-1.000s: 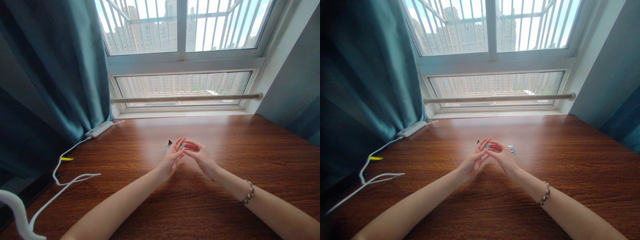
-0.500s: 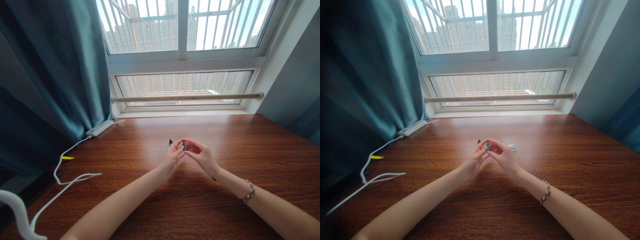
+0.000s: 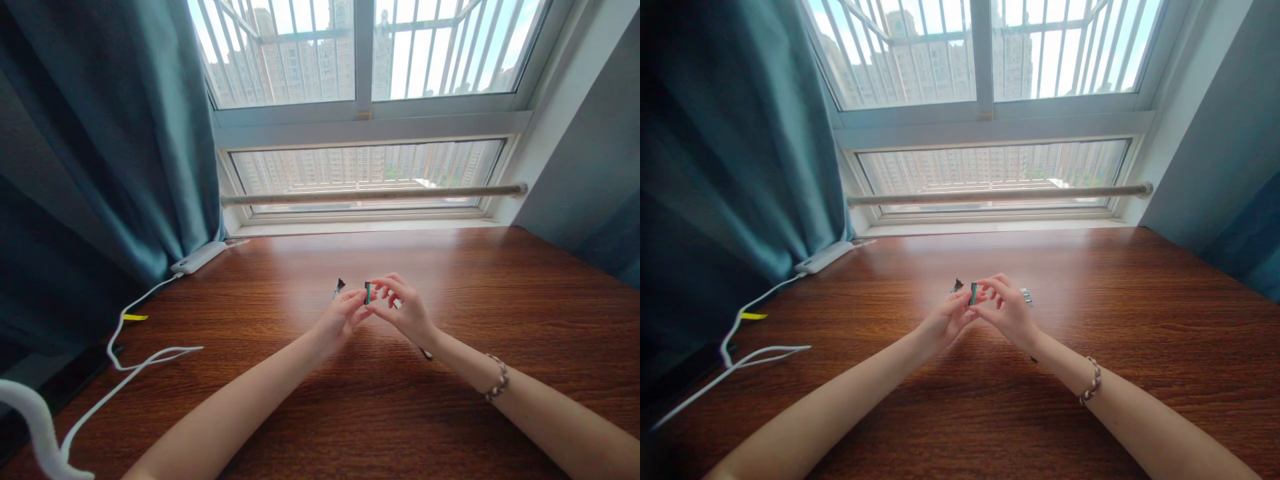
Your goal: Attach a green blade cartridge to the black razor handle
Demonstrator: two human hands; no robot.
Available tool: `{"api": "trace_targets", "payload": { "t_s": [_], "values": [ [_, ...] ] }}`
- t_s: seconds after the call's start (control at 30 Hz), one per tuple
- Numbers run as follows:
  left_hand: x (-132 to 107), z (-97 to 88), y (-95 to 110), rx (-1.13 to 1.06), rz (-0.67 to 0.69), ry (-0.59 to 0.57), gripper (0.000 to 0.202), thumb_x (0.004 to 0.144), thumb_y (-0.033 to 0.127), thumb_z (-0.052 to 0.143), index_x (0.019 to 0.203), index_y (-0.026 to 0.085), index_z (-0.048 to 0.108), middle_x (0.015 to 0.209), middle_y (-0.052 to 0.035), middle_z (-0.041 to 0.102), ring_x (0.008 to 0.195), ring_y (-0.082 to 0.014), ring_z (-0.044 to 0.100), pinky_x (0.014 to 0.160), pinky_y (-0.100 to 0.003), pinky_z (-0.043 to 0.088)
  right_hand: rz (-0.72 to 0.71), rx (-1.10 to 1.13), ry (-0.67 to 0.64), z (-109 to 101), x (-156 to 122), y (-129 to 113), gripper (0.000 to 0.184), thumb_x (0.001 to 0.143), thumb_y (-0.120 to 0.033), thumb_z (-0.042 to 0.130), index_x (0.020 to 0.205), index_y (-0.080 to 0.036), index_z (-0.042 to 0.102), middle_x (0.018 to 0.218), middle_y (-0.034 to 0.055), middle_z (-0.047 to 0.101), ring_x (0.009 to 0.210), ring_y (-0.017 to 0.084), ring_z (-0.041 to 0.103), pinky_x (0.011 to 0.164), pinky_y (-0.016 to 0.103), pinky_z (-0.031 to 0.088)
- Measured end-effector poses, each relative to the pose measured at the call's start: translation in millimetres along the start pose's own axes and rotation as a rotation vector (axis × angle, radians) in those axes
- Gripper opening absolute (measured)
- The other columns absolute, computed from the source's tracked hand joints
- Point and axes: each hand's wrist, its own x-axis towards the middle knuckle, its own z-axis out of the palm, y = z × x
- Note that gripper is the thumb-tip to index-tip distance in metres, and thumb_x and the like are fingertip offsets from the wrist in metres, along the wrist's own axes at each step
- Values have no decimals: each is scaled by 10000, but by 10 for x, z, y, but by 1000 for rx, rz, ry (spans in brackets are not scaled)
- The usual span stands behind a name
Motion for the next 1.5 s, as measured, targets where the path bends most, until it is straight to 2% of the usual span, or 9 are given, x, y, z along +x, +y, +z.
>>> {"api": "trace_targets", "payload": {
  "t_s": [0.37, 0.43, 0.53, 0.73, 0.9, 1.07, 1.23, 1.4, 1.5],
  "values": [
    [-16, 29, 9, 107, 8, -3, 251, 753, 352, 551, 863, 148, 647, 962, -87, 626, 953, -195, 536, 828, -306, 392, -11, 25, -12, 14, -7, 12, 333, 659, -275, 670, 974, -217, 579, 889, 32, 546, 722, 132, 517, 536, 230, 416],
    [32, -24, 64, 374, 59, 79, 306, 783, 392, 481, 887, 145, 628, 943, -91, 627, 953, -197, 542, 818, -304, 403, 63, 64, 13, -1, 11, 6, 325, 655, -294, 672, 957, -208, 587, 890, 35, 553, 716, 132, 510, 536, 231, 407],
    [148, -223, 180, 862, 143, 373, 330, 784, 422, 442, 912, 151, 581, 951, -90, 609, 924, -194, 543, 794, -301, 404, 283, 276, 85, -28, 64, 18, 321, 631, -310, 693, 916, -192, 606, 852, 24, 570, 677, 114, 489, 539, 220, 384],
    [283, -667, 229, 1096, 62, 605, 279, 574, 324, 660, 741, 162, 506, 887, -95, 570, 930, -270, 511, 787, -356, 353, 633, 905, 94, -50, 140, 89, 234, 633, -342, 688, 808, -195, 644, 809, 2, 564, 616, 71, 473, 482, 181, 334],
    [264, -683, 168, 1066, -8, 543, 242, 564, 211, 631, 547, 189, 391, 698, -57, 553, 878, -252, 533, 716, -304, 367, 674, 1012, 53, -58, 125, 93, 234, 622, -365, 682, 800, -215, 656, 872, 0, 582, 651, 76, 496, 543, 195, 381],
    [196, -304, 266, 779, 32, 372, 89, 760, 234, 378, 702, 198, 321, 670, 7, 502, 588, -105, 509, 579, -244, 398, 646, 1025, 12, -53, 104, 42, 241, 642, -352, 666, 840, -215, 658, 894, 7, 593, 676, 89, 496, 569, 215, 377],
    [-10, 83, 365, 540, -35, 126, 227, 797, 315, 342, 618, 179, 311, 498, 70, 329, 373, -31, 247, 384, -167, 233, 422, 639, -10, -26, 66, -38, 295, 639, -272, 694, 924, -228, 633, 752, -18, 554, 662, 85, 454, 587, 217, 354],
    [-118, 135, 382, 188, -204, -146, 396, 795, 418, 450, 518, 160, 332, 400, 97, 183, 343, -16, 111, 337, -165, 79, 162, 344, -58, -20, 25, -124, 329, 643, -283, 694, 954, -233, 596, 836, 5, 515, 687, 110, 469, 569, 239, 387],
    [-126, 134, 382, 72, -201, -147, 302, 779, 386, 513, 615, 141, 446, 404, 97, 236, 336, -12, 120, 328, -159, 64, 69, 214, -37, -21, 11, -155, 342, 654, -283, 687, 974, -230, 577, 857, 18, 509, 682, 117, 478, 537, 239, 393]
  ]
}}
